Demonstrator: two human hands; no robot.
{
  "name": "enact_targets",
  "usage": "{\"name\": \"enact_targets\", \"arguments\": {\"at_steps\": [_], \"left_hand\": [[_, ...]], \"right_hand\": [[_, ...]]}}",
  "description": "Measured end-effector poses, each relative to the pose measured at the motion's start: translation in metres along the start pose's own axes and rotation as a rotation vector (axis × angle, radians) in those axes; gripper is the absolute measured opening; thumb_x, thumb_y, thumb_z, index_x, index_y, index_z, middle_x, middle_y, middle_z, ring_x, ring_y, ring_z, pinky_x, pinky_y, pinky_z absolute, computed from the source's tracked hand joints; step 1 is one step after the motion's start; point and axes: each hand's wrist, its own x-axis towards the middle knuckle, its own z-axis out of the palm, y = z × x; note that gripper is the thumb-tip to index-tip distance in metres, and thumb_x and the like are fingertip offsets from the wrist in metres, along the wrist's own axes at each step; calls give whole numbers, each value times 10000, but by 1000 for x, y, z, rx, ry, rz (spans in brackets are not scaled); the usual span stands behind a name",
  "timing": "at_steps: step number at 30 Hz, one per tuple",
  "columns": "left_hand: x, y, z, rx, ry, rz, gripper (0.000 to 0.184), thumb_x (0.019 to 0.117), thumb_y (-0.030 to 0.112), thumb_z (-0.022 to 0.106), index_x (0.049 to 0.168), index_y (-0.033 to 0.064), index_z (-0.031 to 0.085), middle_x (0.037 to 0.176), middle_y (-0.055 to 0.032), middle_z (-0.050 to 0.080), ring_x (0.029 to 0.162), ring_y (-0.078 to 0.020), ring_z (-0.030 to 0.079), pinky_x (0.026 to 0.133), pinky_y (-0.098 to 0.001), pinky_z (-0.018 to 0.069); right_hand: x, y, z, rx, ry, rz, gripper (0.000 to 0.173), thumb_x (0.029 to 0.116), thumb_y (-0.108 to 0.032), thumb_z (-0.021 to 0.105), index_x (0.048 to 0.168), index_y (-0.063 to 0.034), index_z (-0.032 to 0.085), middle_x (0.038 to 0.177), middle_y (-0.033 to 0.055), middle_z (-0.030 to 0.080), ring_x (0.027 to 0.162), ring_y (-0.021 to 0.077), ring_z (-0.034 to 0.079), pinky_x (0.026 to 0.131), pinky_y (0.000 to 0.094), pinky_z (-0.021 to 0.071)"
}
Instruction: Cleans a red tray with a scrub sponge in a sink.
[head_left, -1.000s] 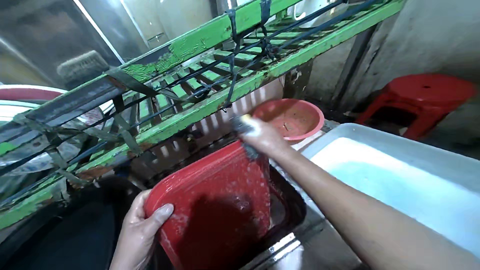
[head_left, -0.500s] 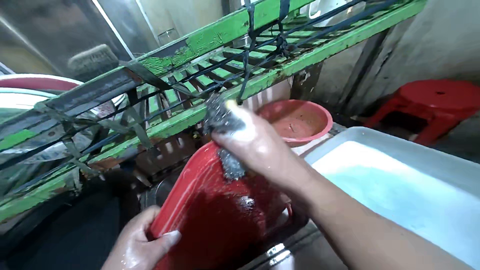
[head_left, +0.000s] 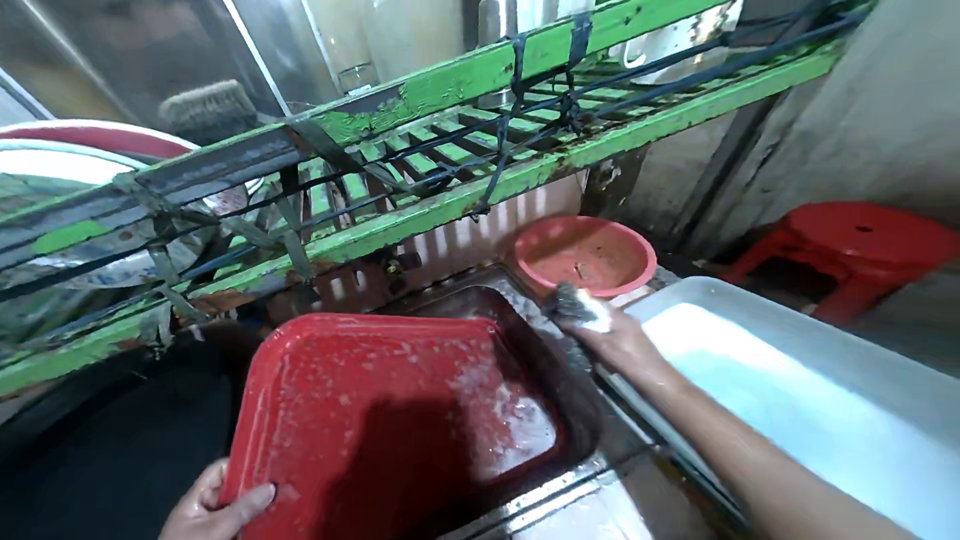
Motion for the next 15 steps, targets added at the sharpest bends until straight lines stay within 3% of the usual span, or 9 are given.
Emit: {"name": "enact_targets", "arguments": {"at_steps": [3,5,8,11,13,15], "left_hand": [[11,-8,-2,-78,133,-98,311,822,-92,645,1065,66,533,824,15,711,714,-94,712,644,-300,623],[24,-23,4,-187,190,-132,286,827,-72,631,1073,47,548,831,-29,720,702,-121,717,611,-306,619],[42,-36,33,-327,238,-251,250,925,-52,601,1161,17,558,874,-77,705,724,-140,708,619,-307,606],[57,-51,68,-398,240,-402,219,986,42,610,1202,15,577,902,-111,688,740,-167,682,636,-333,581],[68,-70,87,-435,199,-477,255,998,106,618,1236,23,578,942,-131,697,781,-194,688,670,-369,585],[78,-92,104,-460,190,-532,355,970,109,663,1302,28,569,1029,-153,681,864,-227,674,728,-410,573]], "right_hand": [[-1,35,-68,-353,189,-308,426,865,-125,796,1208,93,670,1227,315,652,1186,519,592,1020,691,439],[-6,74,-100,-510,128,-225,427,870,-113,807,1193,123,658,1256,367,604,1219,575,543,1035,723,407],[-22,140,-108,-676,-116,-138,422,869,-148,792,1177,116,675,1216,386,625,1173,596,574,1006,735,432],[-40,167,-95,-781,-372,-28,538,886,-220,760,1358,3,628,1366,314,592,1297,562,507,1102,700,370],[-42,169,-96,-747,-401,66,576,884,-205,770,1390,10,598,1394,317,571,1332,554,478,1134,683,339],[-37,159,-105,-600,-319,141,530,899,-149,757,1329,107,584,1312,362,594,1265,519,554,1100,655,400]]}}
